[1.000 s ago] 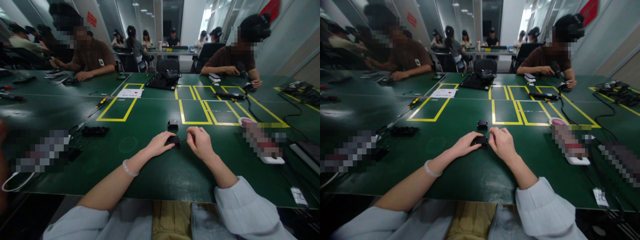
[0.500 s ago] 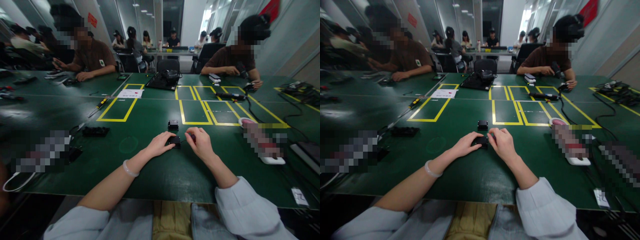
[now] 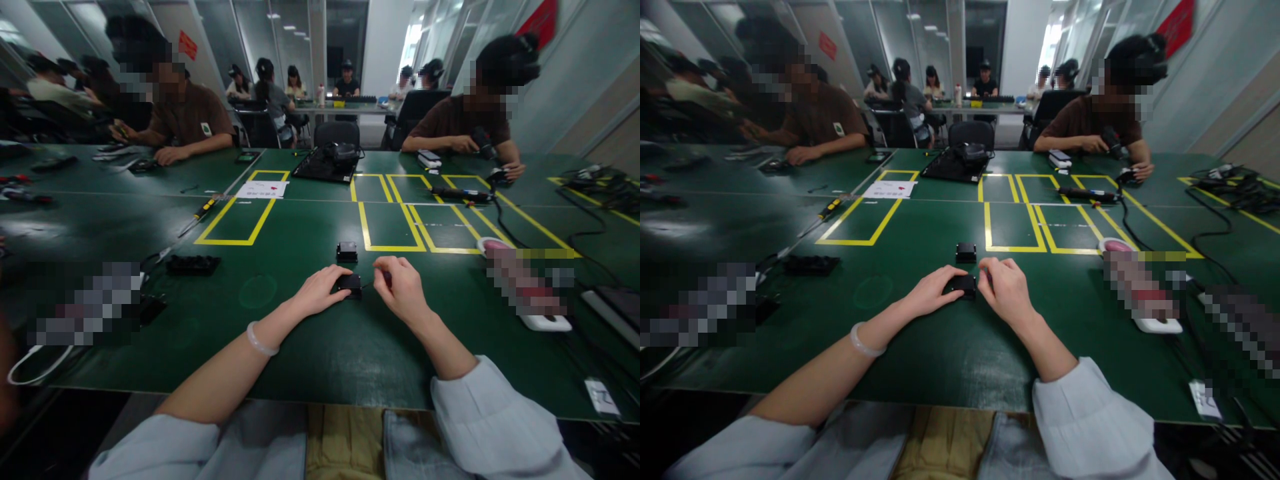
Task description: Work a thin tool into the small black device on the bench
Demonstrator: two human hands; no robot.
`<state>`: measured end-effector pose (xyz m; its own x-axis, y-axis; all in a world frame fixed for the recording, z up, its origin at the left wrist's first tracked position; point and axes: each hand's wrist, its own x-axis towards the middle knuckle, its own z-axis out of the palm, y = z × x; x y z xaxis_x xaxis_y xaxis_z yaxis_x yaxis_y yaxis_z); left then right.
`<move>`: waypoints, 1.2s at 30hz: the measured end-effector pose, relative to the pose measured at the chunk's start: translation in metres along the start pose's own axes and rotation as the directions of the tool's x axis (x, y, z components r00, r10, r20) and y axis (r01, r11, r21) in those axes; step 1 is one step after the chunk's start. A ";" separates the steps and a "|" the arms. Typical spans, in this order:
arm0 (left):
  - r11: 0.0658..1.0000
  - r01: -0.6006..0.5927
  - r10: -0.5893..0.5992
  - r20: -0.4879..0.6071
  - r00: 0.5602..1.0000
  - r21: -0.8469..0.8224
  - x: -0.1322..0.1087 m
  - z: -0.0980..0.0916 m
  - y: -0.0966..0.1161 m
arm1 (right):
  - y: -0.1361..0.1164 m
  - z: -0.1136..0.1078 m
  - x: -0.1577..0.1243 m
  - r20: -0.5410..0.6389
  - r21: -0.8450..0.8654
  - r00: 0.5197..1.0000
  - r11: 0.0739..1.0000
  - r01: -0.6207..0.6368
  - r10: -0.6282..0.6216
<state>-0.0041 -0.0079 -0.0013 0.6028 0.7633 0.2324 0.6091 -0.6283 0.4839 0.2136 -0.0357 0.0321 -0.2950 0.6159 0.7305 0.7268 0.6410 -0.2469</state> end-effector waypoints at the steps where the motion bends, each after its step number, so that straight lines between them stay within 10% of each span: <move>1: 1.000 0.000 0.000 -0.001 1.000 0.000 0.000 0.000 0.000 | 0.000 0.000 0.000 0.002 -0.003 1.000 1.000 0.001 -0.001; 36: 1.000 -0.008 0.008 -0.009 1.000 0.001 0.000 0.000 -0.001 | 0.000 0.001 0.000 0.010 0.012 1.000 1.000 -0.010 0.010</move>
<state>-0.0045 -0.0076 -0.0021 0.6027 0.7597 0.2441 0.6049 -0.6345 0.4812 0.2124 -0.0353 0.0317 -0.2938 0.6266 0.7218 0.7221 0.6403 -0.2620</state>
